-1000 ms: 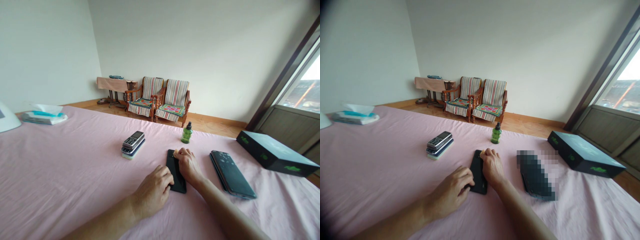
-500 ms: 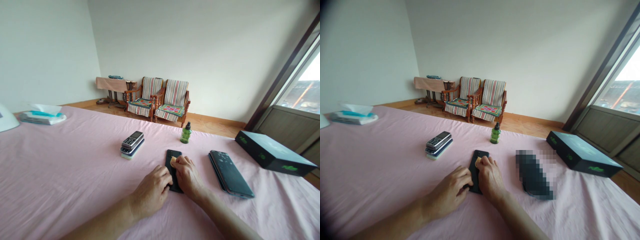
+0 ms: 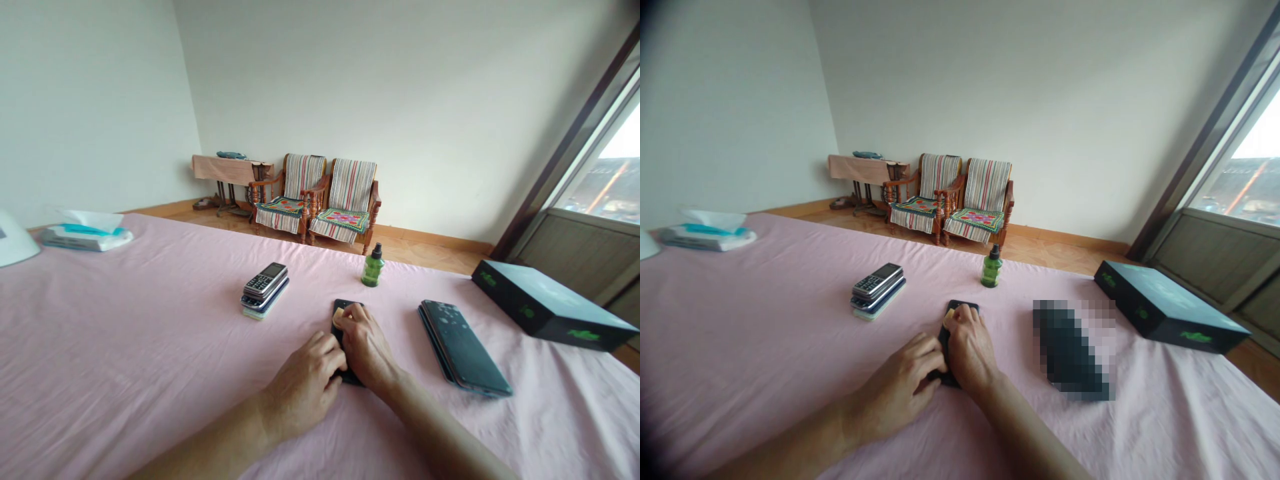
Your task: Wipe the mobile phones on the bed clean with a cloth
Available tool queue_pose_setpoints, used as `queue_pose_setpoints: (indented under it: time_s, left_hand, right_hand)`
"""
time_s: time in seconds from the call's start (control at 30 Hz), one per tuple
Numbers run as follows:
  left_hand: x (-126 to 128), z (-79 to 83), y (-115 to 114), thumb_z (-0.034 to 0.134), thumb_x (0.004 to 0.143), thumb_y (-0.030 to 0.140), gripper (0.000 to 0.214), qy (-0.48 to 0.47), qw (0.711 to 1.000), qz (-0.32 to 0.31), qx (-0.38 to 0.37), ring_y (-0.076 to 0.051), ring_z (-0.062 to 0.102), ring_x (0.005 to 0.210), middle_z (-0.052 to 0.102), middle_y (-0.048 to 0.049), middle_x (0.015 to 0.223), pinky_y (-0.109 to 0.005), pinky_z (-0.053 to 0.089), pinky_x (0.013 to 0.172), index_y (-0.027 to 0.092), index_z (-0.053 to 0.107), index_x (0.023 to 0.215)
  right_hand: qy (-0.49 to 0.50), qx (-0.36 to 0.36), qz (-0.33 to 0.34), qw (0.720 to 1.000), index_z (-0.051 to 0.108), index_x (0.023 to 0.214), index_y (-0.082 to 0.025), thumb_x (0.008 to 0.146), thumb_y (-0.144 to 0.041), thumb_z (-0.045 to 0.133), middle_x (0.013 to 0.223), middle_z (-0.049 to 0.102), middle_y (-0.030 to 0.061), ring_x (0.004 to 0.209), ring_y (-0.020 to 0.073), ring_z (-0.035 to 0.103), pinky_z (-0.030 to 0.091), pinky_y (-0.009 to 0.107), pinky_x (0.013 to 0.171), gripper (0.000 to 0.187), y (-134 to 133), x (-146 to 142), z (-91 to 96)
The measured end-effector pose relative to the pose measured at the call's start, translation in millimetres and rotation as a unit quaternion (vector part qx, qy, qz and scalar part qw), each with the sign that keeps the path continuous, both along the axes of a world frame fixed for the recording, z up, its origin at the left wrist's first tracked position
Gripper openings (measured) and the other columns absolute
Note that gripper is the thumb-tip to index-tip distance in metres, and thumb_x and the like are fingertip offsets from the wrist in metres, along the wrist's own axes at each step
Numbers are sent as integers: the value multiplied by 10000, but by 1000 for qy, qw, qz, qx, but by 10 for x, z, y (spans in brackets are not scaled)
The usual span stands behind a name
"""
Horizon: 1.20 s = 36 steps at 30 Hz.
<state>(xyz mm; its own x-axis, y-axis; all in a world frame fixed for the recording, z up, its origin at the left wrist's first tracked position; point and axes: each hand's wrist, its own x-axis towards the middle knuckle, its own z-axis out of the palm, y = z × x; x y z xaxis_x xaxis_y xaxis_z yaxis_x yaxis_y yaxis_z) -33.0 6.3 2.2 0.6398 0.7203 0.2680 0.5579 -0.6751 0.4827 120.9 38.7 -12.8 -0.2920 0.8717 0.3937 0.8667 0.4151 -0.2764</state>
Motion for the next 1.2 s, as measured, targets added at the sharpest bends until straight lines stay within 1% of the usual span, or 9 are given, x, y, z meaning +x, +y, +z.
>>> queue_pose_setpoints:
  time_s: [0.13,0.23,0.4,0.53,0.67,0.77,0.87,1.0,1.2]
  left_hand:
    - [1,-2,-7,541,761,-3,235,8,1000,3,-2,-213,489,1007,542,-17,978,-332,428,883,207,576,860]
    - [2,-3,-6,541,768,5,224,8,1000,2,-2,-214,490,1007,542,-19,980,-332,429,883,206,577,860]
    - [0,0,-5,543,762,2,237,7,1000,0,5,-214,490,999,548,-23,980,-325,435,872,205,582,879]
    - [-1,4,-17,553,765,2,244,3,1000,3,7,-210,492,1005,551,-23,983,-323,432,886,203,588,899]
    - [0,6,-25,548,778,16,239,12,1000,6,9,-214,489,1017,549,-24,1000,-336,431,898,210,586,913]
    - [3,8,-26,543,775,15,235,18,1000,7,9,-214,488,1013,549,-23,998,-336,433,897,208,581,903]
    - [5,8,-25,545,767,11,242,17,1000,6,8,-216,485,1014,548,-23,998,-334,434,891,209,578,902]
    - [4,-2,-26,554,767,10,240,7,1000,5,6,-211,487,1014,546,-21,997,-324,433,884,207,577,903]
    - [1,-24,-21,563,763,2,245,7,1000,7,7,-210,487,1009,545,-22,992,-320,431,877,203,576,903]
  right_hand:
    - [3,2,23,1000,632,839,-185,822,-70,502,935,584,79,910,214,495,393,307,811,175,-83,40,19]
    - [7,1,44,999,625,793,-184,806,-42,498,895,596,72,882,207,504,400,294,796,191,-98,70,12]
    - [34,3,40,999,650,900,-180,827,7,416,897,614,65,870,193,519,405,292,789,308,-29,120,-20]
    - [60,4,36,998,652,888,-190,864,-18,410,894,636,46,874,185,532,404,298,811,297,26,133,-30]
    - [73,4,35,997,661,962,-182,867,-23,414,924,635,63,897,192,537,417,312,825,309,46,119,-58]
    - [72,1,40,997,673,1020,-189,858,-3,408,954,620,77,912,191,533,428,301,815,362,46,109,-74]
    - [62,-4,30,998,689,1018,-210,834,17,420,964,603,75,920,193,526,412,301,802,397,49,108,-66]
    - [47,-12,7,999,696,996,-227,833,5,432,955,596,64,920,197,521,376,314,798,387,80,104,-40]
    - [31,-19,-5,999,686,1044,-236,857,-36,434,972,589,71,956,209,504,356,313,818,372,128,57,-38]
